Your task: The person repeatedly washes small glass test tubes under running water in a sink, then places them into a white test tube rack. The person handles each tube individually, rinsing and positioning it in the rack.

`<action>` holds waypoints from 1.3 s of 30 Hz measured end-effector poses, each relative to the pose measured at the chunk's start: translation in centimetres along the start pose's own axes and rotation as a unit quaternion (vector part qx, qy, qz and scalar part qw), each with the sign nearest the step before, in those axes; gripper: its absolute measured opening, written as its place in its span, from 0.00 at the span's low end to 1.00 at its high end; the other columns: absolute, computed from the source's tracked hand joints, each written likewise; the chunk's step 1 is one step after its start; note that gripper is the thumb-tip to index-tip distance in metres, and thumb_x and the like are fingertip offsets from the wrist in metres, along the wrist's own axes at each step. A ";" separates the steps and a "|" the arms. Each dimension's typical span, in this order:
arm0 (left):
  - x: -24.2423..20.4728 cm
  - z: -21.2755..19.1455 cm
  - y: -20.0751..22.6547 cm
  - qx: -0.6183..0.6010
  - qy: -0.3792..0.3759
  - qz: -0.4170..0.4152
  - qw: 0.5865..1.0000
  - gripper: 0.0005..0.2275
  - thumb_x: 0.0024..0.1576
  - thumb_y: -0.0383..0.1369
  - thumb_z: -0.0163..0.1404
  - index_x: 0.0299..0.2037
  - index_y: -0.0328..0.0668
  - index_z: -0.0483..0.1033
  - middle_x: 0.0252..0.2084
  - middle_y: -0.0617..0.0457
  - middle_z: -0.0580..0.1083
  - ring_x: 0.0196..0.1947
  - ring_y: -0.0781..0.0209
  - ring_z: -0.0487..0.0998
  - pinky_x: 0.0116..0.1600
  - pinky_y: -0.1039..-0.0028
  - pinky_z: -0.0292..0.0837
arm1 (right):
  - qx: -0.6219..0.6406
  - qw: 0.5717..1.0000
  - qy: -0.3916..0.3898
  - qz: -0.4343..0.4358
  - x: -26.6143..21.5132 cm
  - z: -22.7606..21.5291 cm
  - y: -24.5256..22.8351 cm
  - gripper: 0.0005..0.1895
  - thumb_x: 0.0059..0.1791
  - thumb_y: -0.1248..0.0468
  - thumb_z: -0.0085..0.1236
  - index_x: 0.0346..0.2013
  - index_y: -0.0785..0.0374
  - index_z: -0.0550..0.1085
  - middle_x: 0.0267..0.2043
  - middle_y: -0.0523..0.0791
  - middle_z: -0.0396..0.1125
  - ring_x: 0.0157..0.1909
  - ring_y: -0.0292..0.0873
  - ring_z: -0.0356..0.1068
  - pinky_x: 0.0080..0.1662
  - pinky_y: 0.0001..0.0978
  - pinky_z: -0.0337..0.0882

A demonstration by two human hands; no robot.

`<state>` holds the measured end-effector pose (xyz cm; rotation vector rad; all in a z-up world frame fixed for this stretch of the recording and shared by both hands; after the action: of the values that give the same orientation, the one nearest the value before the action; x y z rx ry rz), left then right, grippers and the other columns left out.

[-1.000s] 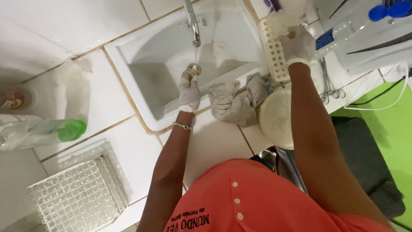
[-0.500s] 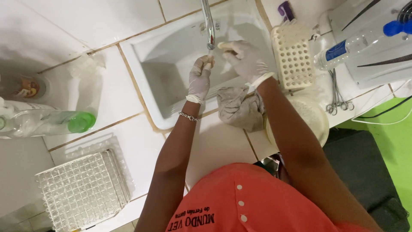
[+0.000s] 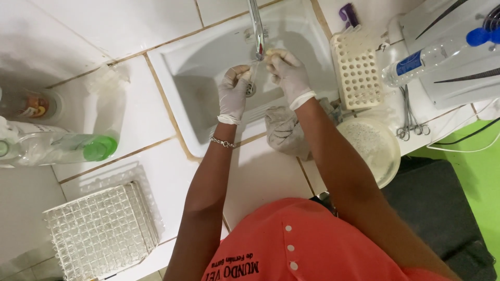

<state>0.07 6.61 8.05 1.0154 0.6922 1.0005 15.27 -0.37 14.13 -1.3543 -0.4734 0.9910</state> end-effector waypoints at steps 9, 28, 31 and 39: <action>1.3 1.9 1.6 0.158 0.044 -0.001 0.986 0.09 0.52 0.34 0.65 0.43 0.51 0.85 0.32 0.50 0.81 0.28 0.65 0.79 0.34 0.71 0.81 | 0.346 0.908 -0.030 0.232 -2.1 2.6 5.7 0.11 0.52 0.62 0.56 0.47 0.56 0.67 0.44 0.37 0.61 0.47 0.37 0.62 0.46 0.29 0.63; 0.9 1.8 5.6 0.341 -0.022 0.147 0.928 0.06 0.56 0.36 0.61 0.41 0.52 0.83 0.34 0.52 0.77 0.38 0.52 0.82 0.48 0.63 0.78 | 0.329 0.903 -0.103 0.256 -3.7 4.8 3.9 0.18 0.52 0.52 0.56 0.51 0.50 0.62 0.47 0.35 0.51 0.47 0.33 0.54 0.45 0.24 0.61; 0.1 2.3 6.5 0.319 -0.014 0.123 0.939 0.07 0.56 0.36 0.61 0.43 0.50 0.81 0.36 0.50 0.78 0.40 0.53 0.82 0.52 0.64 0.76 | 0.335 0.907 -0.082 0.243 -3.2 3.9 3.7 0.13 0.53 0.54 0.56 0.48 0.53 0.65 0.44 0.35 0.55 0.45 0.33 0.60 0.42 0.24 0.65; -1.3 0.3 6.2 0.318 -0.108 0.133 0.933 0.06 0.57 0.27 0.55 0.42 0.50 0.77 0.40 0.62 0.79 0.38 0.67 0.78 0.50 0.75 0.76 | -0.215 0.971 0.031 -0.100 -4.0 2.0 -3.6 0.10 0.48 0.58 0.58 0.42 0.53 0.80 0.46 0.38 0.76 0.52 0.35 0.73 0.57 0.26 0.69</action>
<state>-2.35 6.44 13.93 1.7988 0.7222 0.8885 12.68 -2.10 18.95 -1.6786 -0.7944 0.6990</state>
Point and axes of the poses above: each hand's wrist, its own x-axis towards the middle knuckle, its own z-axis out of the palm, y = z × x, the point moved 4 cm from there along x, towards the middle knuckle
